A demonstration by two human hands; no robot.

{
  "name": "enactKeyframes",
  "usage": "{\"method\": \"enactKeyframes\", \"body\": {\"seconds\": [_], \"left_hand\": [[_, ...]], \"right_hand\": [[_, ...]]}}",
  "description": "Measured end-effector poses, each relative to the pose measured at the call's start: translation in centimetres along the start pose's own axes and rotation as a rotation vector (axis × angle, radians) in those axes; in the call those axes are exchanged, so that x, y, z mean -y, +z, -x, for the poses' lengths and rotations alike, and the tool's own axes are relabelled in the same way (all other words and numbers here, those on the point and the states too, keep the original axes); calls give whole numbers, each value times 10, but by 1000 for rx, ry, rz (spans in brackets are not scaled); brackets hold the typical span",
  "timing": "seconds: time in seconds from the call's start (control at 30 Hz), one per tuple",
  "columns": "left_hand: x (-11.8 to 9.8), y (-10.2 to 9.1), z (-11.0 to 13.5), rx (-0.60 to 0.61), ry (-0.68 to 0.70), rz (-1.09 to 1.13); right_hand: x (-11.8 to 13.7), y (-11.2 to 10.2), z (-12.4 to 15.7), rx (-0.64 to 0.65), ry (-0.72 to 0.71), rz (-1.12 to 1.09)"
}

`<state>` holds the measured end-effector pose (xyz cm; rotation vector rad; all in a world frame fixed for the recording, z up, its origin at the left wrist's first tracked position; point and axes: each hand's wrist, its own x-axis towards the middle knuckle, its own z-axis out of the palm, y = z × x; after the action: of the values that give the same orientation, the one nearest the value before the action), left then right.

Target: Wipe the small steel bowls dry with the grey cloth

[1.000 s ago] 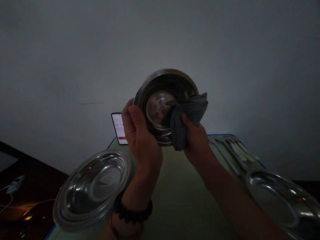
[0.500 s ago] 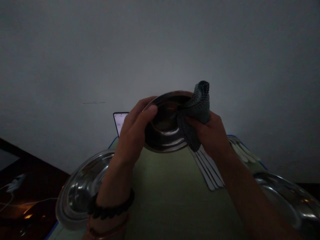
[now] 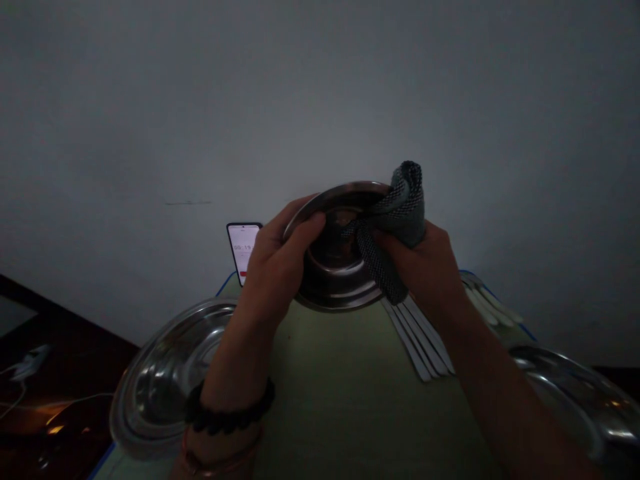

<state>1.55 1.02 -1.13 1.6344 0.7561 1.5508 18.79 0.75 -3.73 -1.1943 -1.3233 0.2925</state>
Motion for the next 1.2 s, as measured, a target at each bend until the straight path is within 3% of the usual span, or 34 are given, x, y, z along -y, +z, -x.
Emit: {"method": "enactKeyframes", "body": {"seconds": [0.37,1.2], "left_hand": [[1,2,1,-57,-9,-3],[1,2,0,-48,-25,-2]], "right_hand": [[1,0,-1,5,-15,-19],[0,0,-1,11,-13,-23]]}}
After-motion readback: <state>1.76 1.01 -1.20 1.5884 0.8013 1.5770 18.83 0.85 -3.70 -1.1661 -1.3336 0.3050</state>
